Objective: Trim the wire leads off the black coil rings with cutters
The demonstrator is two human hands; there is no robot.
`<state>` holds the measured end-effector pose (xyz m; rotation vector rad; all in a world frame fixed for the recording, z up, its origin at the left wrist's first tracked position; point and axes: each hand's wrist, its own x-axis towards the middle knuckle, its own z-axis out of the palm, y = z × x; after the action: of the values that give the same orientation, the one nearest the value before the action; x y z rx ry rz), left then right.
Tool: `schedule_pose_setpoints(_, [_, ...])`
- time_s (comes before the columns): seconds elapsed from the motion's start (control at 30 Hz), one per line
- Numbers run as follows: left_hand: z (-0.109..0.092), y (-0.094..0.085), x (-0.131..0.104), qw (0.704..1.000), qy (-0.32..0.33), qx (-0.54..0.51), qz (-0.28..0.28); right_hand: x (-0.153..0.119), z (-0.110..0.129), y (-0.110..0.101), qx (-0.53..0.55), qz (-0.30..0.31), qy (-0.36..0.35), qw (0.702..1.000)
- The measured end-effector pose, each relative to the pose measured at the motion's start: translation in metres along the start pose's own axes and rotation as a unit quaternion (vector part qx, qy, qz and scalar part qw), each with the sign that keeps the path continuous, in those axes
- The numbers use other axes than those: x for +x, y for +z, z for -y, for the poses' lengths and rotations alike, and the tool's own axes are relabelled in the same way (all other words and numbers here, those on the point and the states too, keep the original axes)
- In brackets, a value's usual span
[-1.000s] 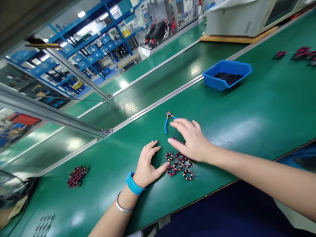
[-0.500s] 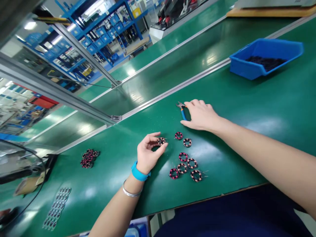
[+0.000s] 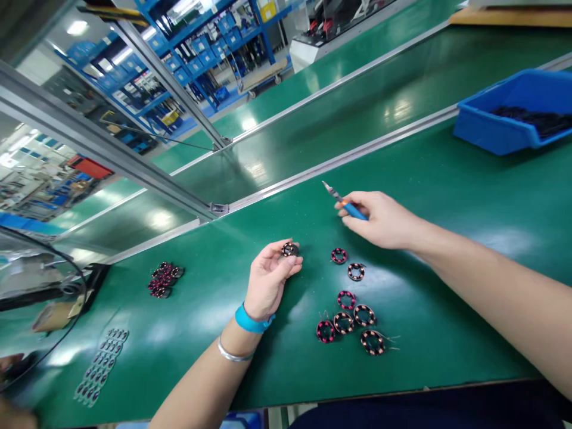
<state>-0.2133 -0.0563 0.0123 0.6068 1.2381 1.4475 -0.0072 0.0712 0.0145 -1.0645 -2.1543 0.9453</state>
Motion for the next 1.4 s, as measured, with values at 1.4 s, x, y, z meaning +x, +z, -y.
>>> schedule_pose_setpoints(1.4, [0.018, -0.001, -0.01, 0.942, 0.27, 0.189, 0.062, -0.026, 0.061, 0.043, 0.116, 0.008, -0.05, 0.992])
